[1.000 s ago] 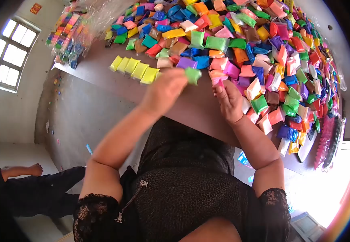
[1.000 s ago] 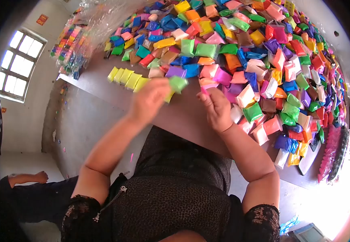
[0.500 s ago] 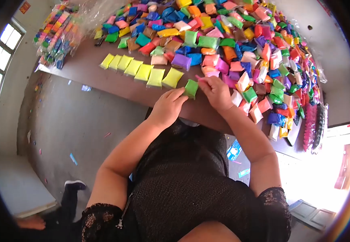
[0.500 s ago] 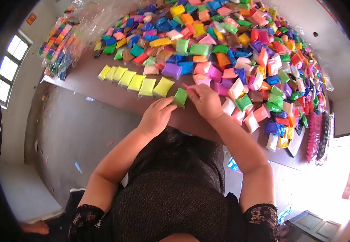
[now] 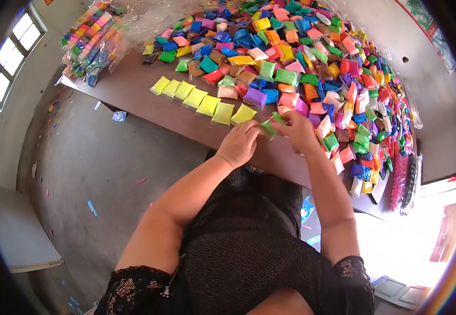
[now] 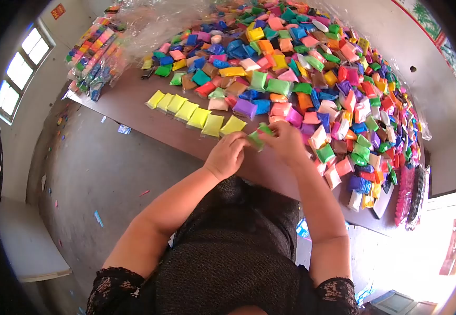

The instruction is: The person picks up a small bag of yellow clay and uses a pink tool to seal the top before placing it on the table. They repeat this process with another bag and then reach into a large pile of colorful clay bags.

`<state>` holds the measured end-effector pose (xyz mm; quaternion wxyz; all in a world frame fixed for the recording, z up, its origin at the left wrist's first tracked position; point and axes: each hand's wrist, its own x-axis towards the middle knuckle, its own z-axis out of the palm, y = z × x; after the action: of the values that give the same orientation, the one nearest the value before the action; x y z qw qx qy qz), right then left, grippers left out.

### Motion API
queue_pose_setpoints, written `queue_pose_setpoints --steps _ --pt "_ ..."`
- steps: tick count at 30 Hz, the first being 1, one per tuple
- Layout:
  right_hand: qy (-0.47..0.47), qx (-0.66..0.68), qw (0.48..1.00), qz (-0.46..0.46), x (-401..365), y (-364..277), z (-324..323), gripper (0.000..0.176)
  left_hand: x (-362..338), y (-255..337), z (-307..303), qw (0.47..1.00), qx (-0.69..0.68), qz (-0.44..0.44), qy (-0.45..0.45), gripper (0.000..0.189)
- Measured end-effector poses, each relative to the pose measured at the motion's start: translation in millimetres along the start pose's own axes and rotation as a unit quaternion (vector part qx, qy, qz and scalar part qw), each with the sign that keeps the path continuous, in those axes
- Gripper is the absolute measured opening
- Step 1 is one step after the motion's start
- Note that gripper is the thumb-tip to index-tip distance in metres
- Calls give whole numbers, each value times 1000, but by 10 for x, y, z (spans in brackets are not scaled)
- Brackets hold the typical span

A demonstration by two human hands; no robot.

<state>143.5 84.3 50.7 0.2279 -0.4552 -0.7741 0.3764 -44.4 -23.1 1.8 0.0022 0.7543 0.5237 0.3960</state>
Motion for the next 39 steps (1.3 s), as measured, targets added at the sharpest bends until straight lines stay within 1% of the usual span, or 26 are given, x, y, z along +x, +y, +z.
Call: queue_pose_setpoints --steps 1,2,3,4,5,6,7,9,10,12,13,15,16,17,20,23,25,27,28,29,30,31,34,35,36,39 --pt "6 -16 1000 -20 54 -99 -185 42 2 -5 -5 1000 4 -2 3 32" --pt "73 -49 995 -45 235 141 -256 41 -4 -1 6 1000 3 -2 3 32" --pt "85 -9 996 14 320 104 -430 50 -7 -3 15 1000 2 -1 3 31" --pt "153 -20 988 4 418 169 -559 51 -8 -2 15 1000 7 -2 3 32" --pt "171 -13 984 46 459 30 -735 53 -4 3 10 1000 9 -3 4 32" --pt "230 -83 970 -9 653 443 -852 55 -4 19 4 1000 2 -9 4 31" --pt "248 -85 965 3 644 395 -931 56 -7 30 -3 1000 -4 -15 4 31" --pt "291 -61 954 -22 550 306 -922 43 -11 27 -18 1000 -4 -18 -5 30" --pt "289 -59 955 -24 475 285 -890 43 -14 26 -21 1000 -8 -21 -14 28" --pt "203 -91 972 -76 214 240 -775 27 -11 14 -19 1000 -6 -21 -20 26" --pt "151 -76 986 -13 -50 -24 -641 18 -14 10 -13 999 -6 -20 -26 25" --pt "102 -108 987 -54 -413 141 -423 18 -9 1 -8 1000 4 -15 -24 23" --pt "87 -150 978 -118 -549 179 -349 19 -5 2 -14 999 -7 -15 -32 23" --pt "45 -178 978 -97 -658 156 -310 17 -7 2 -13 999 -18 -15 -40 23" --pt "37 -171 982 -68 -770 331 -196 15 -19 -3 3 999 -34 -5 -29 21" --pt "121 -178 967 -135 -672 358 -149 13 9 -62 -158 996 -90 23 -3 21" --pt "113 -169 967 -150 -667 267 -117 13 22 -197 -401 987 -100 -19 127 21" --pt "76 -209 959 -174 -758 269 -49 13 -4 -653 -779 969 17 -88 231 17" --pt "53 -253 943 -211 -754 290 -20 12 -17 -953 -988 950 25 -142 276 22" --pt "49 -249 944 -210 -756 328 12 12 -139 -1460 -1156 929 37 -187 316 19" --pt "57 -253 942 -215 -776 378 37 12 -103 -1669 -1429 902 78 -246 346 17" --pt "66 -256 939 -219 -795 419 60 12 -153 -2047 -1639 895 81 -251 360 19" --pt "61 -265 938 -216 -772 399 57 12 -336 -3217 -1978 878 87 -312 353 24" --pt "52 -266 940 -207 -767 380 51 12 -380 -3559 -2026 880 102 -346 308 26" --pt "52 -274 938 -204 -766 371 56 12 -366 -3819 -2063 880 116 -379 261 28" --pt "46 -282 938 -195 -768 391 55 13 -190 -4321 -2105 888 143 -385 206 31"
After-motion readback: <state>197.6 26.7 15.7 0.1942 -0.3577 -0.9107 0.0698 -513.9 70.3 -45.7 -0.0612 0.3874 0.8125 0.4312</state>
